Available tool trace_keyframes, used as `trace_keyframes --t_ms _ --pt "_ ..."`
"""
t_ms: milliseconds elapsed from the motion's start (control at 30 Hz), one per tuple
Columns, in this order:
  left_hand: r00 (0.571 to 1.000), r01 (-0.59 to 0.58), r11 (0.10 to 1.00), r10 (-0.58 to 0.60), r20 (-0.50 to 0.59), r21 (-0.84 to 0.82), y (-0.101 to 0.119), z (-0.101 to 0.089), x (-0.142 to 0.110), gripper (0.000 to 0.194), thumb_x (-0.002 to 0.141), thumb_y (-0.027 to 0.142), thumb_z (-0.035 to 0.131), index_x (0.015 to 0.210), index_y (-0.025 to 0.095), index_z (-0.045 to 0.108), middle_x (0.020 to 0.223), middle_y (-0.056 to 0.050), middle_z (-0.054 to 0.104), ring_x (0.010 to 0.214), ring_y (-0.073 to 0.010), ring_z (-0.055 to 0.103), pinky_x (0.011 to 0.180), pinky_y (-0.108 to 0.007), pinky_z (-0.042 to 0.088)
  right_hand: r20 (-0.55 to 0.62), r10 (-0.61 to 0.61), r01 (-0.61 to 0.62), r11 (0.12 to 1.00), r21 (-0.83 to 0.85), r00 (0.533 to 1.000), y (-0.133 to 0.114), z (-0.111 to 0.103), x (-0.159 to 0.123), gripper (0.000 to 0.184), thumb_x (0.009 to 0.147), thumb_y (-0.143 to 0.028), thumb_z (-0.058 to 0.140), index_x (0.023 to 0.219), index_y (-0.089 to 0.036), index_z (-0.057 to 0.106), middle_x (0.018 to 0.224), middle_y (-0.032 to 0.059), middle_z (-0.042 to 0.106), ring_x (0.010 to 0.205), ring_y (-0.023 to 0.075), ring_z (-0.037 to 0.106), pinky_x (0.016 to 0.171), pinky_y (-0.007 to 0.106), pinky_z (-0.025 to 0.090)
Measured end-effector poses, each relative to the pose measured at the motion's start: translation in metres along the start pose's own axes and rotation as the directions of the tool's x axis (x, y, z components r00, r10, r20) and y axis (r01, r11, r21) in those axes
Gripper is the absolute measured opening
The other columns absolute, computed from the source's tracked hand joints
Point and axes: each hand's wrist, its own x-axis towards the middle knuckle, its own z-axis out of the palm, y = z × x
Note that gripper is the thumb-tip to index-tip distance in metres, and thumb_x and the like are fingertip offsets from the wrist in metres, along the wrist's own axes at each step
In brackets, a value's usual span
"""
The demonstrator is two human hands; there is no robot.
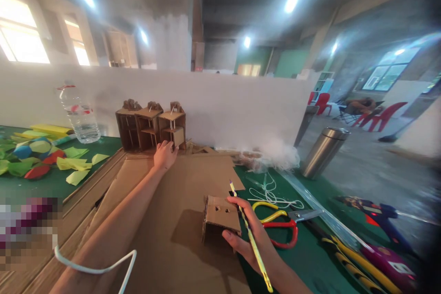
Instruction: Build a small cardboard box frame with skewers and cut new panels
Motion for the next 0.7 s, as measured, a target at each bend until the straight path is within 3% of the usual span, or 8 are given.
trace_keyframes --t_ms 133,700 --pt "1.000 -0.008 1.000 0.008 -0.021 0.003 -0.0003 0.0013 -0.0014 0.029 0.095 0.033 0.058 0.120 0.018 0.059 0.123 -0.009 0.061 0.103 -0.0220 0.063 0.087 -0.043 0.055 0.003 -0.014 0.014 1.000 0.001 1.000 -0.0001 -0.0003 0.0000 0.060 0.081 -0.051 0.065 0.128 -0.024 0.038 0.116 0.0088 0.058 0.105 0.0267 0.060 0.091 0.038 0.047" --pt "0.986 -0.093 0.994 0.085 -0.146 -0.050 0.0054 -0.0029 0.0000 0.026 0.095 0.033 0.057 0.116 0.018 0.061 0.122 -0.009 0.062 0.104 -0.0220 0.062 0.088 -0.042 0.054 -0.017 -0.035 0.036 0.999 0.024 0.999 0.0032 -0.0002 0.0014 0.064 0.080 -0.047 0.070 0.132 -0.024 0.040 0.117 0.0080 0.060 0.101 0.0233 0.061 0.089 0.034 0.050"
